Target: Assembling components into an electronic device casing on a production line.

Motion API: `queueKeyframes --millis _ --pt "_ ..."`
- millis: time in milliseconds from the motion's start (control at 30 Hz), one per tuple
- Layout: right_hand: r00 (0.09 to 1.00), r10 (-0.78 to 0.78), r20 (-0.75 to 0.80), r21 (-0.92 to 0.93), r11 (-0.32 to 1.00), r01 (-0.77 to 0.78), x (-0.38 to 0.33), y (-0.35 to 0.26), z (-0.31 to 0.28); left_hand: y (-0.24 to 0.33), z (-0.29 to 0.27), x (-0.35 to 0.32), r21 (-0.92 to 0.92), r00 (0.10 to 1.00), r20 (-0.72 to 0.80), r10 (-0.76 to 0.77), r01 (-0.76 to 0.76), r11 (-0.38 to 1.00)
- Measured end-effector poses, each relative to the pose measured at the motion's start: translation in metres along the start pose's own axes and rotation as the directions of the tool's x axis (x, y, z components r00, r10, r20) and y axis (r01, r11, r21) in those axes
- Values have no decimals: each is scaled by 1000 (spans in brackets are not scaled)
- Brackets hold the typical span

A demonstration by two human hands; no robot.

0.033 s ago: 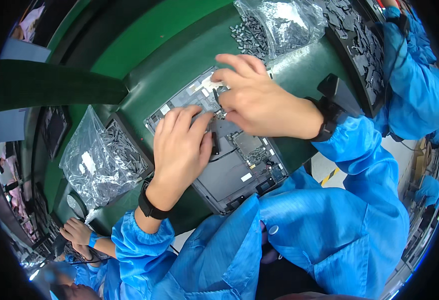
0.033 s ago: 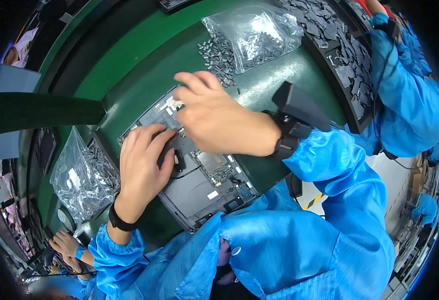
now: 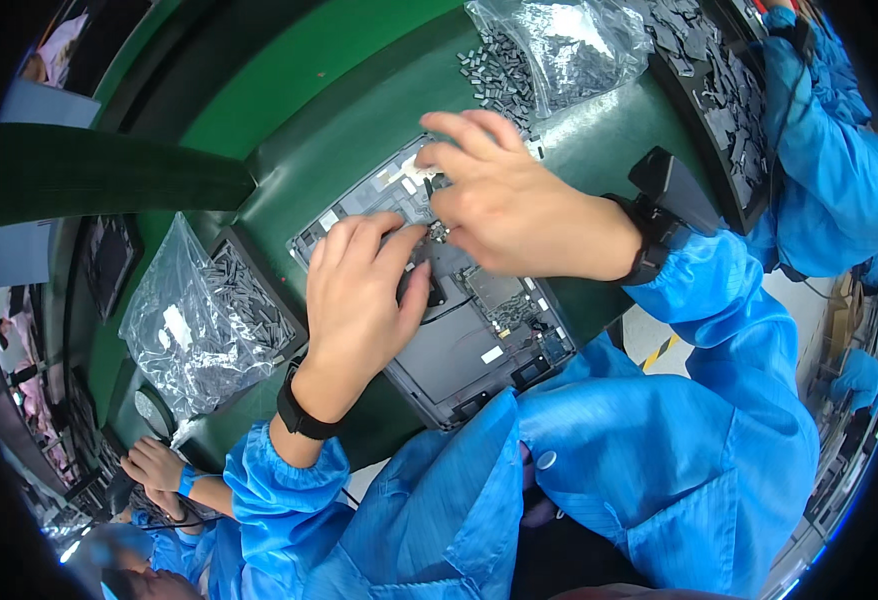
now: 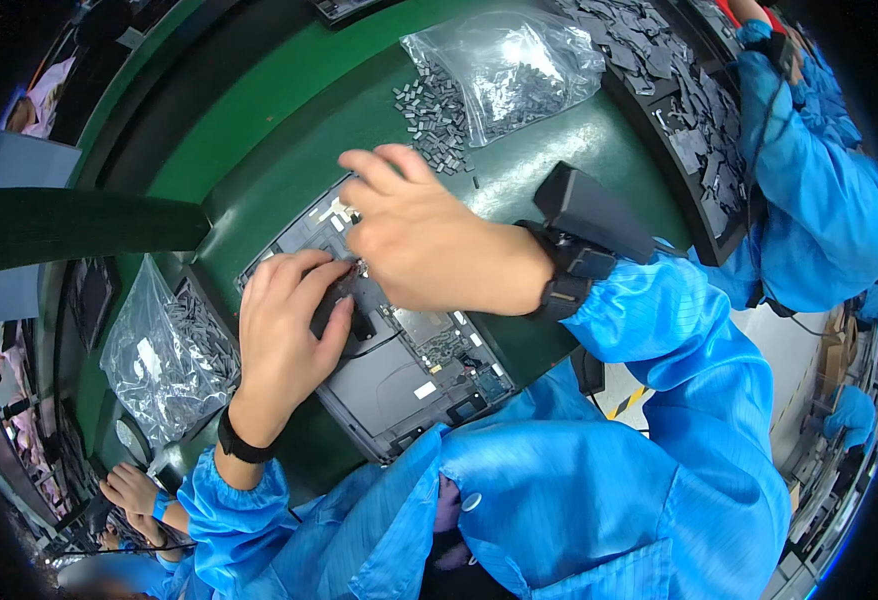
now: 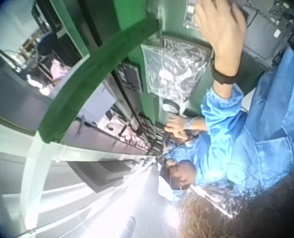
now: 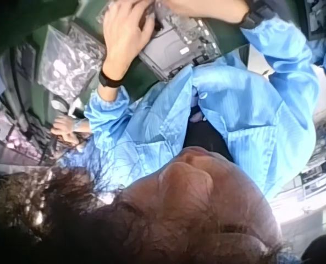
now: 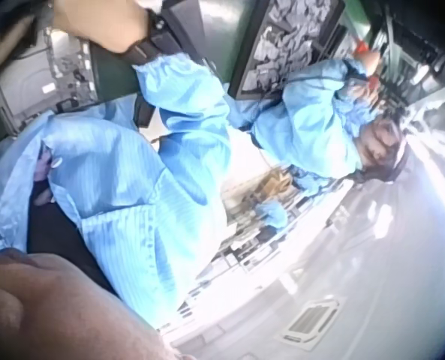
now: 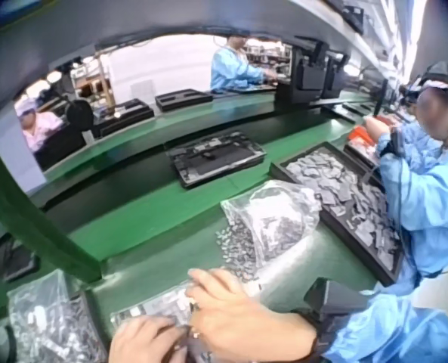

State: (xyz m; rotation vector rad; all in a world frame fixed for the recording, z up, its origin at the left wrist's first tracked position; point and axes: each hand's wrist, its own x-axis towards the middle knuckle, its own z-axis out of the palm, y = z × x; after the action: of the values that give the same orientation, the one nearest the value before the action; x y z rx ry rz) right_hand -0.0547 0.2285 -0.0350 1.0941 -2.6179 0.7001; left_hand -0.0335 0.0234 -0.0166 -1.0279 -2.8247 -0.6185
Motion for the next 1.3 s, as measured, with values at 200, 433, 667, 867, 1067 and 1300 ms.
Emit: queueKeyframes --millis 200,433,667,867,1067,1300 --pt "987 -53 149 103 994 38 3 16 -22 2 -5 1 47 991 -77 -106 110 993" --pt "969 237 65 270 931 -246 -12 22 -11 9 -3 5 -514 917 19 -399 352 782" --pt "960 -170 -223 -72 985 158 -22 21 -7 -28 3 45 -753 834 435 -341 544 370" --pt "889 -345 -302 -351 907 232 -17 29 -1 -35 3 56 -666 841 392 -373 539 516" --pt "934 -253 -253 -425 896 128 -7 27 14 -42 14 55 -116 990 -79 -115 106 988" --pt "970 -231 -79 -471 866 168 -5 18 12 -40 13 63 -13 995 -21 -96 95 995"
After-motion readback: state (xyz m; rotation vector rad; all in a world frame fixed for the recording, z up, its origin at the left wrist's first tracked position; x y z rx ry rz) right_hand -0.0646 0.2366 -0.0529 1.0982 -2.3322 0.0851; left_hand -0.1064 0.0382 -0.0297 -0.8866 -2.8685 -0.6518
